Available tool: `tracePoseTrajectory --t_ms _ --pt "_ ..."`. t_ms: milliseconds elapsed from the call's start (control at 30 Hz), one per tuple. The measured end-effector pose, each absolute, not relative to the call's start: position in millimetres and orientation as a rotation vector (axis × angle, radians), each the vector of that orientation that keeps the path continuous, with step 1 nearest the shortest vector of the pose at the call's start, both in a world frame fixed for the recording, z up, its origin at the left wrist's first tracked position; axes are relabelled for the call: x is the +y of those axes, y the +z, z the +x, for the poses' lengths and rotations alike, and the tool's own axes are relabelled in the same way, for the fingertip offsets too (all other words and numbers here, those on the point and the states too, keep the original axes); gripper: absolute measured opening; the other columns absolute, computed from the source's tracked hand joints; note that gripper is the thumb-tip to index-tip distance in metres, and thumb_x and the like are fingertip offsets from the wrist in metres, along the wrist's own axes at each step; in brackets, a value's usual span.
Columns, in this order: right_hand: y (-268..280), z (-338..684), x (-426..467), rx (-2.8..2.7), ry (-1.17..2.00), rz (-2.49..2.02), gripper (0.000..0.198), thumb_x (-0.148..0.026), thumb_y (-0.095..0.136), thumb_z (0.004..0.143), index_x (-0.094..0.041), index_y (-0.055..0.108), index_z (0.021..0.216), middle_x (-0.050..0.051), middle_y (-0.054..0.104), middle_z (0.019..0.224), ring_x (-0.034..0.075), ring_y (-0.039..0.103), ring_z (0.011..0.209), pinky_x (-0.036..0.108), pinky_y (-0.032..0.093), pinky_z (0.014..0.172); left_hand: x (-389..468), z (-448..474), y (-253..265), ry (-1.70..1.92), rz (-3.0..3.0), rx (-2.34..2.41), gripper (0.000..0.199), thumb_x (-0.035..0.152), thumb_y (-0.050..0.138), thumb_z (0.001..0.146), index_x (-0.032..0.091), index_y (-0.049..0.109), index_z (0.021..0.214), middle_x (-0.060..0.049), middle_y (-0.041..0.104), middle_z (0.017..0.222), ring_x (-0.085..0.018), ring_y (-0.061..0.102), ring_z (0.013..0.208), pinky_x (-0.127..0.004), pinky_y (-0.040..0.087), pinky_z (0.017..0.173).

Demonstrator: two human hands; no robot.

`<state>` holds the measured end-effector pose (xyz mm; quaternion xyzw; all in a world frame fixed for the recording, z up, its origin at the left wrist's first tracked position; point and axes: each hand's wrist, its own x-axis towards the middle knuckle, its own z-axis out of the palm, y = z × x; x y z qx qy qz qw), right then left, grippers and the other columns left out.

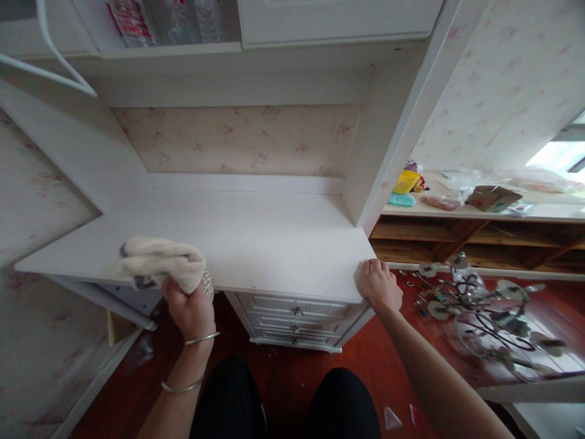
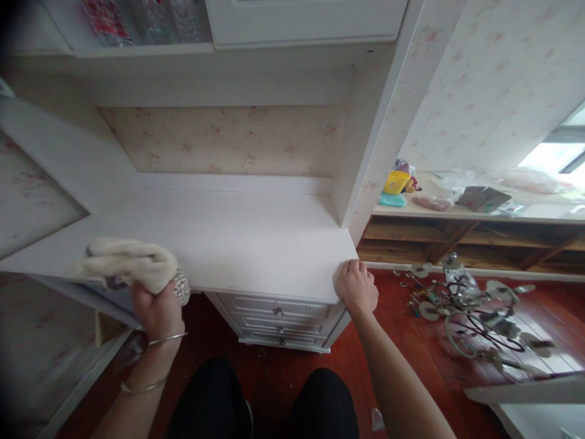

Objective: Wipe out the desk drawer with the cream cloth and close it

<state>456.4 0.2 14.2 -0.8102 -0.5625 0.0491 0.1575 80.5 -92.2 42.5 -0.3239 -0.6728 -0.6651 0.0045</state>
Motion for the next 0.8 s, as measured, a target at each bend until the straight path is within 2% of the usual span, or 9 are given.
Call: tracePoseTrajectory --t_ms 100,200,300,367,433,633,800 --pt "16.0 456.0 -0.5 -1.612 0.151 -2.317 0.048 -0.045 0.017 0.100 -0.023 0.054 0.121 0.011 0.055 0.122 0.031 0.055 0.105 0.046 0.047 0.084 -54.4 86.7 50.8 -1.564 -1.662 -2.070 0.045 0.015 0.049 0.078 0.026 0.062 0.120 -0.003 0.043 0.148 -0.024 0.036 0.136 -0.040 0.024 0.116" --pt "16.7 455.5 -0.4 -1.600 0.147 -2.319 0.048 -0.045 0.017 0.100 -0.023 0.054 0.121 0.011 0.055 0.123 0.031 0.055 0.105 0.046 0.047 0.083 -21.3 103.3 37.4 -1.194 -2.319 -2.038 0.056 0.007 0.052 0.068 0.032 0.066 0.116 0.000 0.052 0.142 -0.025 0.043 0.133 -0.042 0.025 0.115" --pt "16.0 455.6 0.6 -1.592 0.143 -2.329 0.047 -0.045 0.018 0.100 -0.024 0.055 0.121 0.010 0.054 0.124 0.030 0.055 0.105 0.045 0.047 0.083 -4.2 117.1 17.7 -1.288 -2.383 -2.050 0.056 0.006 0.055 0.065 0.037 0.070 0.110 0.001 0.060 0.133 -0.028 0.043 0.132 -0.049 0.015 0.117" --pt "15.6 455.7 1.4 -1.595 0.152 -2.332 0.047 -0.046 0.018 0.100 -0.025 0.055 0.121 0.010 0.054 0.124 0.030 0.055 0.105 0.045 0.047 0.084 0.3 119.6 10.5 -1.249 -2.385 -2.081 0.058 0.007 0.054 0.067 0.037 0.068 0.114 0.002 0.056 0.137 -0.027 0.038 0.136 -0.049 0.009 0.117" --pt "15.4 455.8 2.0 -1.598 0.155 -2.333 0.048 -0.046 0.018 0.100 -0.025 0.055 0.121 0.009 0.054 0.125 0.030 0.055 0.105 0.045 0.047 0.084 3.9 116.5 9.8 -1.021 -2.447 -2.088 0.063 0.007 0.052 0.068 0.037 0.064 0.123 0.003 0.049 0.143 -0.026 0.032 0.140 -0.049 0.006 0.117" --pt "14.5 455.2 2.1 -1.574 0.168 -2.352 0.049 -0.047 0.017 0.100 -0.025 0.053 0.126 0.010 0.053 0.127 0.032 0.055 0.108 0.048 0.047 0.085 21.7 100.7 26.6 -0.489 -2.662 -1.996 0.078 0.008 0.052 0.064 0.038 0.051 0.136 0.004 0.038 0.151 -0.026 0.027 0.143 -0.051 0.009 0.117" --pt "15.3 454.6 0.8 -1.582 0.155 -2.339 0.049 -0.047 0.018 0.099 -0.024 0.054 0.123 0.010 0.054 0.127 0.032 0.055 0.108 0.049 0.047 0.085 8.2 87.6 36.5 -0.456 -2.704 -1.885 0.075 0.018 0.055 0.069 0.035 0.046 0.141 0.001 0.027 0.157 -0.031 0.020 0.145 -0.055 0.005 0.116"
